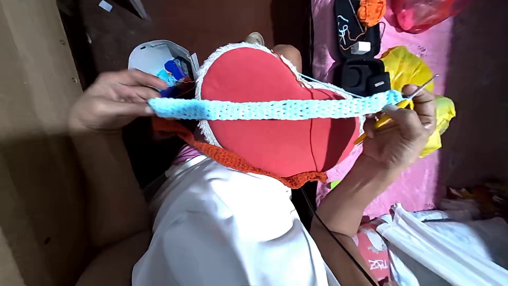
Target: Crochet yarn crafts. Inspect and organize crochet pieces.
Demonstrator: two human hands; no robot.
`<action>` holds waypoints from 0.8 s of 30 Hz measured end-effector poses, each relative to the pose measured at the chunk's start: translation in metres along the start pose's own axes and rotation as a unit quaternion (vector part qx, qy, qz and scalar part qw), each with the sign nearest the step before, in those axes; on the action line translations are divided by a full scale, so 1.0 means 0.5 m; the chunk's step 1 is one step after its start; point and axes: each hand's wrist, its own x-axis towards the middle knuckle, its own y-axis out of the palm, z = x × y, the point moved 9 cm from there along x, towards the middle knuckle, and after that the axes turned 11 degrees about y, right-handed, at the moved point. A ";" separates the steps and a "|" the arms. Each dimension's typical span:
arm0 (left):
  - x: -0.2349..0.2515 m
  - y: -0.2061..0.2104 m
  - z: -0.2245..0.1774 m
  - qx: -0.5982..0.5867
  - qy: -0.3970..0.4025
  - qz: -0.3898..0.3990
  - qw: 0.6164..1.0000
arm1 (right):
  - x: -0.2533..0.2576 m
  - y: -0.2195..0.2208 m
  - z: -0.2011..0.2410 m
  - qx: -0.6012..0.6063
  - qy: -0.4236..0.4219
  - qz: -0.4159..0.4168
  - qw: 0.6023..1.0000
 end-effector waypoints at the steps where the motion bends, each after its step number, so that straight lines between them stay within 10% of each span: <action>1: -0.012 -0.001 0.053 0.040 -0.090 0.008 0.995 | -0.006 0.007 -0.007 -0.005 0.002 0.005 1.000; 5: -0.033 0.012 0.178 0.180 -0.265 0.107 0.941 | -0.044 0.073 -0.042 -0.044 0.007 0.077 0.996; 12: 0.224 0.117 -0.081 0.355 -0.001 -0.020 0.935 | -0.070 0.118 0.000 -0.050 -0.071 0.130 0.988; 16: 0.394 0.357 -0.078 0.321 0.171 0.137 0.921 | -0.079 0.097 0.040 -0.094 -0.116 0.102 0.984; 21: 0.453 0.510 0.073 0.191 0.076 0.442 0.873 | -0.099 0.064 0.050 -0.168 -0.138 0.059 0.974; 24: 0.471 0.473 0.066 0.112 0.045 0.401 0.908 | -0.102 0.049 0.040 -0.224 -0.160 0.031 0.961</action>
